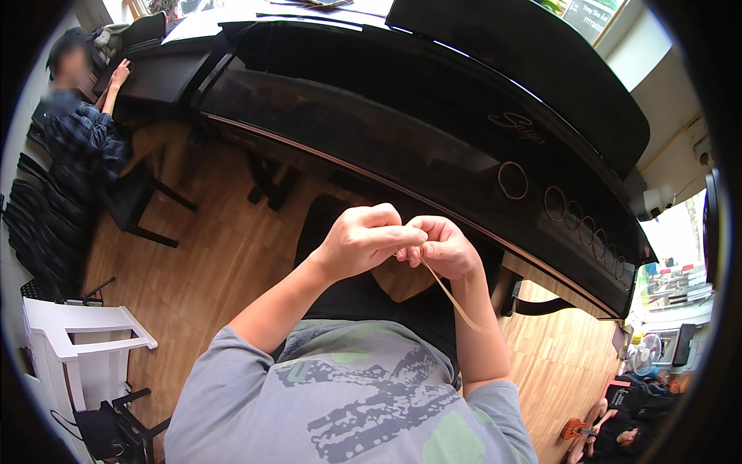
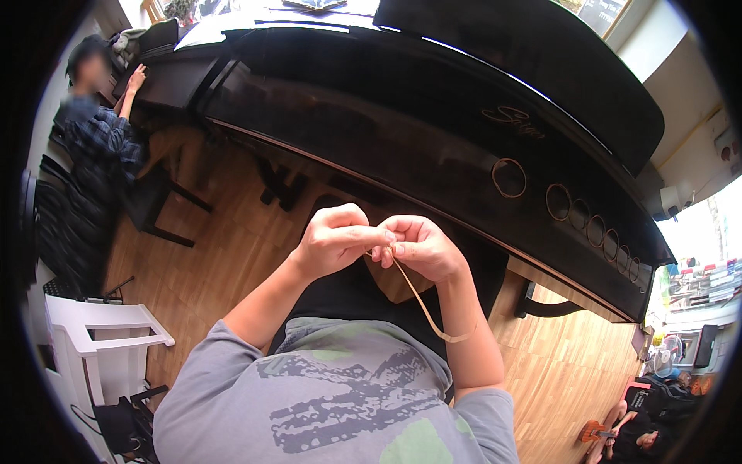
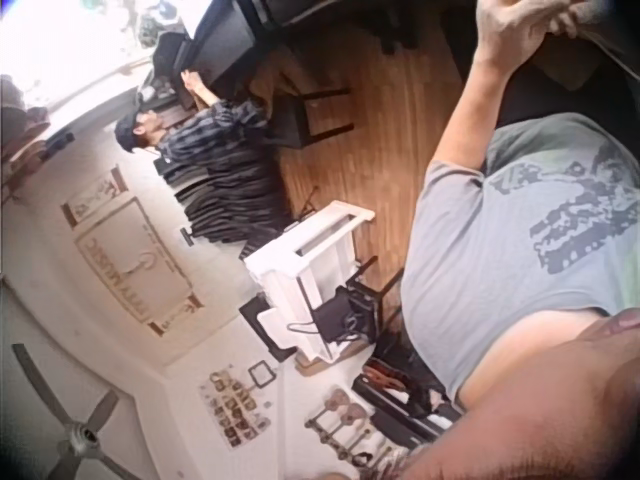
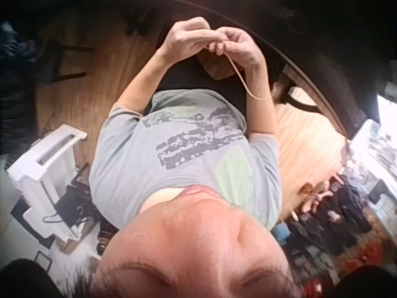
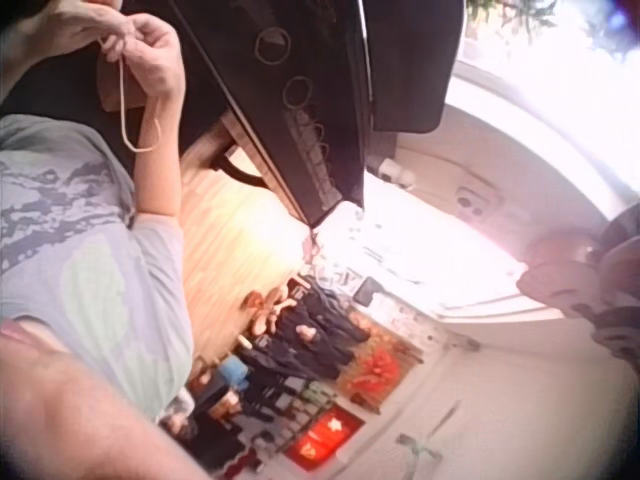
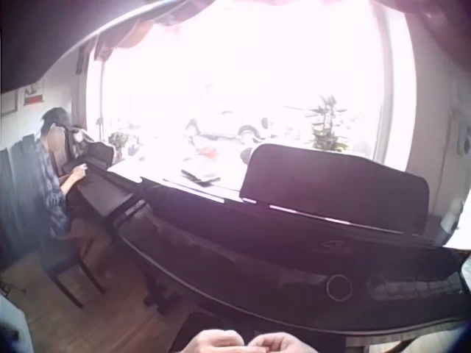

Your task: The person shapes a thin wire into a circular loop by hand, repeatedly adjusting its form and placing it on the piano lid alongside other completed loops. The person then picks up a longer wire segment and begins to shape it.

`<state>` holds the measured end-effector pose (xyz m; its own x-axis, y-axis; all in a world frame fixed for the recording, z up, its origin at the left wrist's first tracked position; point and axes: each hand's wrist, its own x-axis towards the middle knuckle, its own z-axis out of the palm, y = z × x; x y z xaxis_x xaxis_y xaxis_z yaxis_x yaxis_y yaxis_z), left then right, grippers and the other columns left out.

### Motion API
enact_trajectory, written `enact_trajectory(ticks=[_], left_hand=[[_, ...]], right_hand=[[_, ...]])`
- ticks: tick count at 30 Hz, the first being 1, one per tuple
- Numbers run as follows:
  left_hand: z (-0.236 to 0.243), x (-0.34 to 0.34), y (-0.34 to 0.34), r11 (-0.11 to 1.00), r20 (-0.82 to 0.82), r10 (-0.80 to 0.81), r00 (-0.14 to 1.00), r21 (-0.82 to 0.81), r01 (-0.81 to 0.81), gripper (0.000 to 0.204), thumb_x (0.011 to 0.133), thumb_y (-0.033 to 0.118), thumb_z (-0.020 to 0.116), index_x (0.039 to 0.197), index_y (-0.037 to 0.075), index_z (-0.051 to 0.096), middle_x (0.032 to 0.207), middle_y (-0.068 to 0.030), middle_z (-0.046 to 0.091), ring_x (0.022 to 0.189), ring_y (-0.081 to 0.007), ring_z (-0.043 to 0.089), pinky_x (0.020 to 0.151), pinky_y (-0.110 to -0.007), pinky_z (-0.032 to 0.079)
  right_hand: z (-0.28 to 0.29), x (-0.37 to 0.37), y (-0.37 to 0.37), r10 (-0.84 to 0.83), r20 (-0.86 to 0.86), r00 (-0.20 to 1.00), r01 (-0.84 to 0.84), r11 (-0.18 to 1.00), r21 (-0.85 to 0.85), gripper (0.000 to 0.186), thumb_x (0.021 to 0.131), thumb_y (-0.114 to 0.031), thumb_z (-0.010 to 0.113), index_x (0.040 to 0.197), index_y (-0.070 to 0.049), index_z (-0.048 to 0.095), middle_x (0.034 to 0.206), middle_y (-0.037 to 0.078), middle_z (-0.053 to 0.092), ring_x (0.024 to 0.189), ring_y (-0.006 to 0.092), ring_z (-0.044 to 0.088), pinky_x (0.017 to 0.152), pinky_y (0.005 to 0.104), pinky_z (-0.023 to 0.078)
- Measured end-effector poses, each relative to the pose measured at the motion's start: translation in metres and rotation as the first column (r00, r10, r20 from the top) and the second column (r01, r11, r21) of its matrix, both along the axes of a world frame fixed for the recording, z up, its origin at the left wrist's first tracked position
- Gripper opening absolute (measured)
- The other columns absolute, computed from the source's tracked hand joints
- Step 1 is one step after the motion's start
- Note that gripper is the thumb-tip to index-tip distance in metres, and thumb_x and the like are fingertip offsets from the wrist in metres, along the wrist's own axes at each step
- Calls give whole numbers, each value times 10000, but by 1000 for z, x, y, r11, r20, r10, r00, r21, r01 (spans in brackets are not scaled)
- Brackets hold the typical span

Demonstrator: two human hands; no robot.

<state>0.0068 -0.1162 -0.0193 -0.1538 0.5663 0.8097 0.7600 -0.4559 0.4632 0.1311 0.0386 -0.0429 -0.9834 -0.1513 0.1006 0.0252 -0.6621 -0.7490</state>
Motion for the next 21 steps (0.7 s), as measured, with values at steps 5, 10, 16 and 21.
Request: enact_trajectory(ticks=[5,10,16,21], left_hand=[[2,5,-7,992,-62,-127,990,-16,126,303,658,35,737,927,173,725,679,5,524,536,-128,560,466,-244,465],[1,8,-9,970,106,-212,972,-101,222,287,669,48,749,923,179,730,672,12,516,541,-119,549,461,-239,448],[-4,-9,-3,928,163,-101,981,-340,152,185,768,93,717,927,187,707,656,-12,497,541,-149,539,458,-279,449],[-7,-15,7,921,321,-66,945,-344,181,122,778,6,711,869,85,692,667,-13,554,548,-113,490,464,-253,372]], right_hand=[[-8,5,2,219,-34,975,-216,973,78,204,781,-114,758,888,-7,622,871,115,673,814,183,655,724,272,506],[4,3,-1,220,7,976,-219,972,81,188,777,-64,753,799,-48,566,851,103,667,887,185,653,723,281,510],[25,4,10,-148,213,966,85,956,282,319,780,-21,738,712,-99,436,762,53,653,789,145,677,691,247,524],[23,6,16,-487,170,857,411,844,344,298,879,-125,666,707,-115,423,615,-6,557,568,81,587,566,222,463]])
